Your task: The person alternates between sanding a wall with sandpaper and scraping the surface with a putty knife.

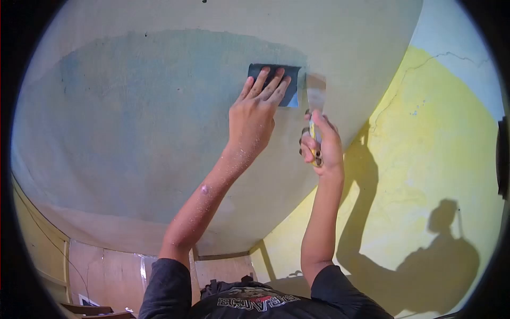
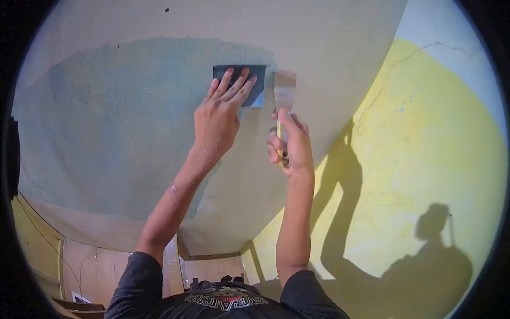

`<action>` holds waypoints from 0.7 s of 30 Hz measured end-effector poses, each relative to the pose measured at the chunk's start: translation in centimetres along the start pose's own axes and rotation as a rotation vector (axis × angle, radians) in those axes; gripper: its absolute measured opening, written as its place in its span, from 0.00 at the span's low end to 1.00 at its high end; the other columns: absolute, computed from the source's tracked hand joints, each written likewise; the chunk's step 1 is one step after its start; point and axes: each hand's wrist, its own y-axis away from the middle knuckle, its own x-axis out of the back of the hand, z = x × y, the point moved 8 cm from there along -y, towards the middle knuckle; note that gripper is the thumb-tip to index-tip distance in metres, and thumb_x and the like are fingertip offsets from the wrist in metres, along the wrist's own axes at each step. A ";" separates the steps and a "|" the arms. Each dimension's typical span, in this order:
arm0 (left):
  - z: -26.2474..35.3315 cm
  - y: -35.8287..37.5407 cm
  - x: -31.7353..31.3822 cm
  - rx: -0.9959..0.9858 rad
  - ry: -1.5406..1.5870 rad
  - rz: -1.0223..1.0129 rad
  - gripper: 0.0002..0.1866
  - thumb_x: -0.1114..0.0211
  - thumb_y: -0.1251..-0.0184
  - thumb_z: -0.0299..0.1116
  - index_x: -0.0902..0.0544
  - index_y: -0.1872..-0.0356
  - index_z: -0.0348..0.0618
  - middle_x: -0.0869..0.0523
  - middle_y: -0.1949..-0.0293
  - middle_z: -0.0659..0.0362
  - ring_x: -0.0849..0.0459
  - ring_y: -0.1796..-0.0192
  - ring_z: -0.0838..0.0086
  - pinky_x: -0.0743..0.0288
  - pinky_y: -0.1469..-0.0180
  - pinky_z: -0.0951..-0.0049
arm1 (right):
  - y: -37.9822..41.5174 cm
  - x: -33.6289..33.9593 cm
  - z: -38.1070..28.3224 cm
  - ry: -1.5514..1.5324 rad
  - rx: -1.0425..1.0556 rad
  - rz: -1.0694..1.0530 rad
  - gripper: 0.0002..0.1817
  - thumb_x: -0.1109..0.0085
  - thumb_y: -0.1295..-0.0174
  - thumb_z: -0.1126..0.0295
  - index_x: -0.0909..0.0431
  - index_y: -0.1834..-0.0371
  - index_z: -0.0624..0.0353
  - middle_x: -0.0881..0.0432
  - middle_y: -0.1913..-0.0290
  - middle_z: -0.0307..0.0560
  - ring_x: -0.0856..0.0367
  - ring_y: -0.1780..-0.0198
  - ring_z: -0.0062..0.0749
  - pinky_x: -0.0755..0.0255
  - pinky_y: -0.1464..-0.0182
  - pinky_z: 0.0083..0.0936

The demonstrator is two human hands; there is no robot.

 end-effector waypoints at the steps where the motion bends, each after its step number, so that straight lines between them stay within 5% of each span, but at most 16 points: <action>1: -0.2 -0.2 -0.5 0.002 -0.023 0.002 0.42 0.41 0.42 0.11 0.22 0.24 0.54 0.24 0.22 0.61 0.31 0.18 0.60 0.35 0.18 0.55 | 0.1 0.2 -0.1 -0.005 0.000 -0.029 0.22 0.41 0.23 0.47 0.26 0.48 0.57 0.32 0.83 0.39 0.33 0.90 0.27 0.40 0.87 0.23; 21: -1.9 0.5 -0.3 0.056 -0.014 -0.013 0.41 0.41 0.43 0.11 0.20 0.26 0.54 0.23 0.23 0.64 0.31 0.18 0.64 0.36 0.17 0.57 | -0.8 -1.6 -1.1 0.017 -0.025 -0.095 0.19 0.41 0.23 0.48 0.27 0.50 0.52 0.32 0.84 0.38 0.31 0.91 0.28 0.42 0.88 0.24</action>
